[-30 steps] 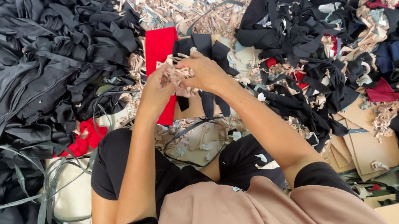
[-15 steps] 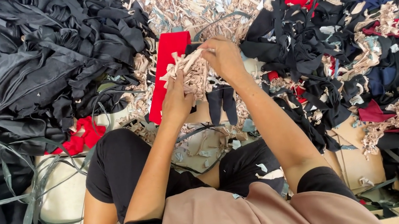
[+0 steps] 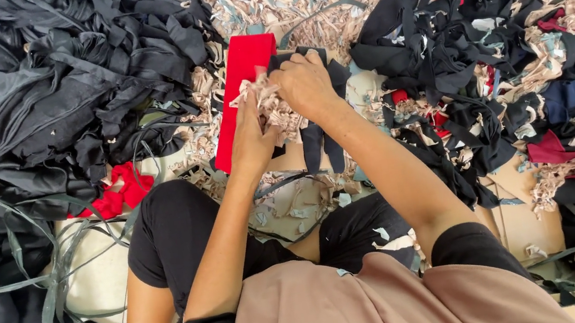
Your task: The person sits on the floor surrounded by fabric scraps, sorts various pieces of black, red, and patterned fabric by hand, places them onto a cardboard sheet, and then uses a grey strap to tie the bundled fabric and cardboard together.
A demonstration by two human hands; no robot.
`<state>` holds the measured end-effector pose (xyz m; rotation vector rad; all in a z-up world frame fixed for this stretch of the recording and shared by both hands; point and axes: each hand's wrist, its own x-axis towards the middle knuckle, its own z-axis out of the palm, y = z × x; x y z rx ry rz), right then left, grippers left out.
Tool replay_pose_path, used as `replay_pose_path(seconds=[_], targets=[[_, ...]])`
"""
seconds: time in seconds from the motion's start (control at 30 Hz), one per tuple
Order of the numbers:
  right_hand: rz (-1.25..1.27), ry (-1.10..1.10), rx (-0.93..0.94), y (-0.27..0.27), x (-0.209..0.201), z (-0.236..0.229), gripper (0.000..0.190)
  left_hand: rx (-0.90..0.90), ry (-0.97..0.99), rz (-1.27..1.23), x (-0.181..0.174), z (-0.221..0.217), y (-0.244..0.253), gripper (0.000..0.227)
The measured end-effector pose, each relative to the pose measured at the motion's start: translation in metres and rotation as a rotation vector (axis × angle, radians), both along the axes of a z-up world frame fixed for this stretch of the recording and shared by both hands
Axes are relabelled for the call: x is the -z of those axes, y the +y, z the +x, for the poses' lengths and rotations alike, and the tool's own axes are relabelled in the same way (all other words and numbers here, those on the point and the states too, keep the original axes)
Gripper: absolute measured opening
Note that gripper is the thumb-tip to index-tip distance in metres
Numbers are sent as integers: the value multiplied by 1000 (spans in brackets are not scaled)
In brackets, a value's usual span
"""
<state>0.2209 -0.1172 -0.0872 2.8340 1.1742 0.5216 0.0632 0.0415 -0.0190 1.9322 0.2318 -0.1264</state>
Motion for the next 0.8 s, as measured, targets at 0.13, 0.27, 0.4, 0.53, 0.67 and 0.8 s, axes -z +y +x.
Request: replay_pose_path(seconds=[0.13,0.27,0.4,0.53,0.67,0.8], targets=[[149,-83,52,4,-26,4,7,-34,-28,-17,7,-8,12,86],[207,140,192,-13,-33,17,25,-92,-25,-14,28,-10,26,80],[382,62,-32,7,-63,-21,25,-150,-12,-70,24,-19,34,65],[164,-104,-120,39,-4,-112,14,-233,5,-149,33,-24,44,56],[190,-81,-293,61,5,-156,42,-313,50,-213,47,-27,62,53],[292,-172,-377,51,28,-148,11,-296,68,-229,36,-36,68,55]])
